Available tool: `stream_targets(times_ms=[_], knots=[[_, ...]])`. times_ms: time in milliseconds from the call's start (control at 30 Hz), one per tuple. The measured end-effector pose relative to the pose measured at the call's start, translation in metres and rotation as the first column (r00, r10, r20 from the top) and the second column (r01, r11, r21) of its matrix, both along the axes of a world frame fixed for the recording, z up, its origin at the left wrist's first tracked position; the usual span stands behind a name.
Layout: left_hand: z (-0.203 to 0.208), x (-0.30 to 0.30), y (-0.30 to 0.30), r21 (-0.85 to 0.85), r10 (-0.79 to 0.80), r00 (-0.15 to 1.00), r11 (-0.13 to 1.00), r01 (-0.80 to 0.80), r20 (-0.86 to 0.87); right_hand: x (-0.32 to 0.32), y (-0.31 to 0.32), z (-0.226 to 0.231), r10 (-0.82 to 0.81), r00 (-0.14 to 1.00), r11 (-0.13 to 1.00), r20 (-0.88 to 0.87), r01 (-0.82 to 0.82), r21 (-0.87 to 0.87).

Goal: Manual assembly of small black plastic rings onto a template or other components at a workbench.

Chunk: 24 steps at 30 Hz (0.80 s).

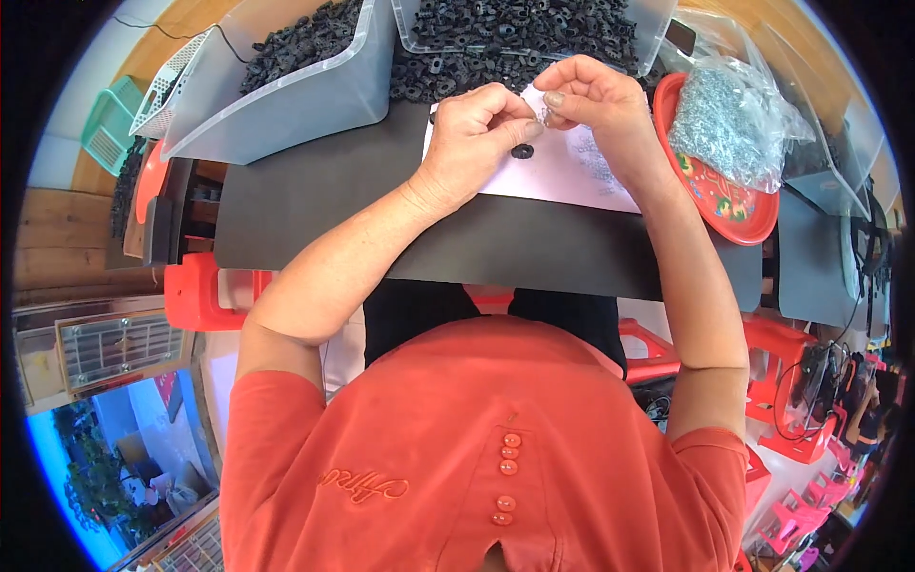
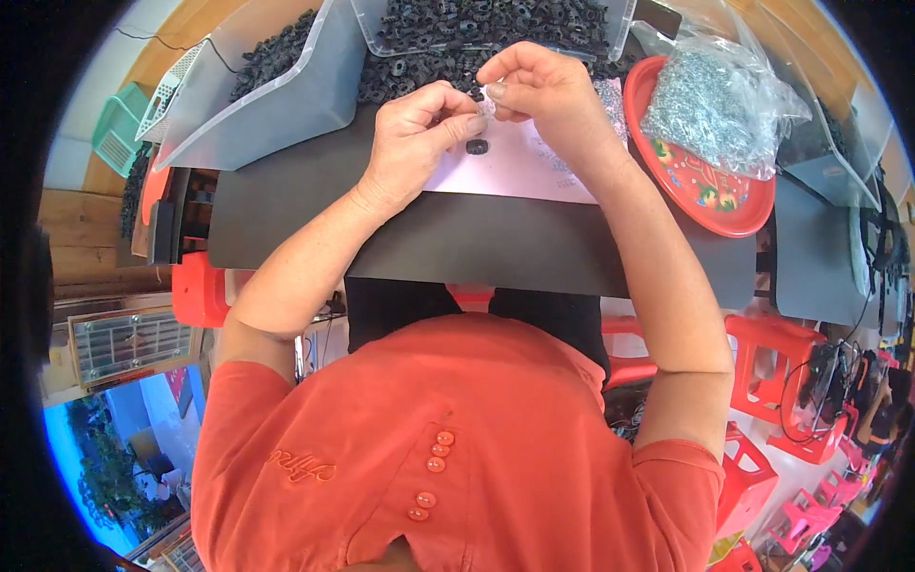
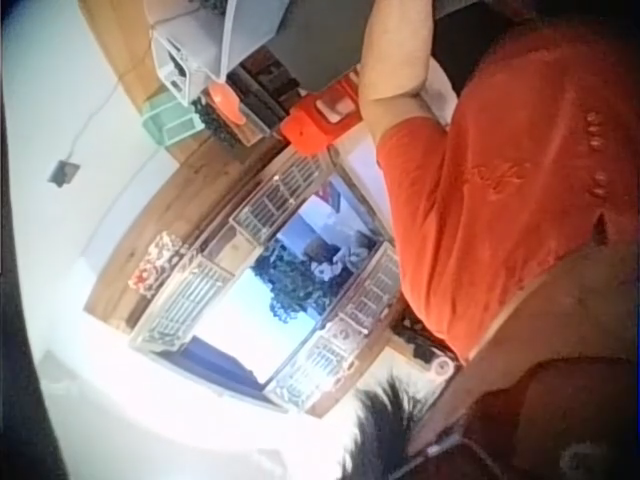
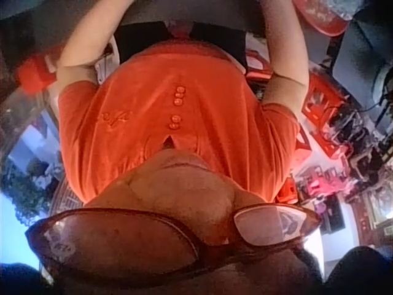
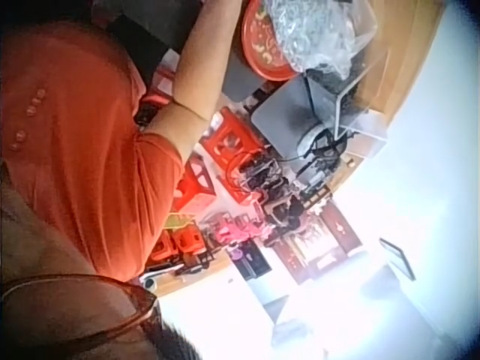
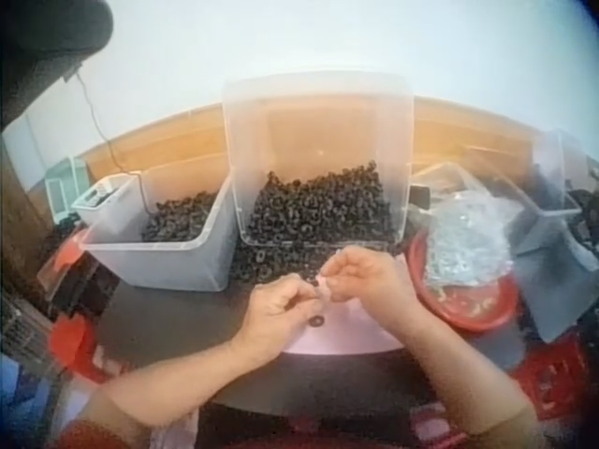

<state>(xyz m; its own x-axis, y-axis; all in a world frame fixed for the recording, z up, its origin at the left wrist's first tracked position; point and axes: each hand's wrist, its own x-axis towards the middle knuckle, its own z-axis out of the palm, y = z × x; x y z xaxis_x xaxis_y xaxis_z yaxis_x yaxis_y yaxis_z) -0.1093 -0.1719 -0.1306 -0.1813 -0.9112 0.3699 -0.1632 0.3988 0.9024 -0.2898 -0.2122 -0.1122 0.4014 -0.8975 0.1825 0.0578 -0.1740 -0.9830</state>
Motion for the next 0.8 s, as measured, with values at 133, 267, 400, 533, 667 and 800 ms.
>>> stream_targets(times_ms=[133,267,400,533,667,800], knots=[[-0.004,0.001,-0.002,0.006,-0.031,0.999,1.000,0.031,0.009,0.006,0.004,-0.001,0.022,1.000,0.997,0.014,-0.020,-0.069],[-0.003,0.002,-0.002,0.123,-0.021,0.999,0.992,0.025,-0.033,0.002,-0.001,-0.001,-0.070,0.997,0.975,-0.040,0.060,-0.213],[-0.002,0.001,-0.002,0.053,0.002,0.999,0.999,-0.004,0.050,-0.007,-0.008,-0.004,-0.075,0.997,0.980,-0.010,0.072,-0.185],[-0.007,-0.002,-0.004,-0.041,-0.001,0.998,0.999,0.004,0.064,-0.004,-0.006,-0.003,-0.027,1.000,0.989,-0.015,0.024,-0.144],[-0.006,-0.007,-0.004,0.049,0.050,0.994,0.997,-0.055,0.097,-0.001,-0.003,-0.004,-0.051,0.995,0.986,-0.087,0.036,-0.165],[-0.005,-0.007,-0.007,0.029,0.048,0.998,0.998,-0.047,-0.042,0.007,0.004,-0.002,-0.016,1.000,0.990,-0.025,0.012,-0.139]])
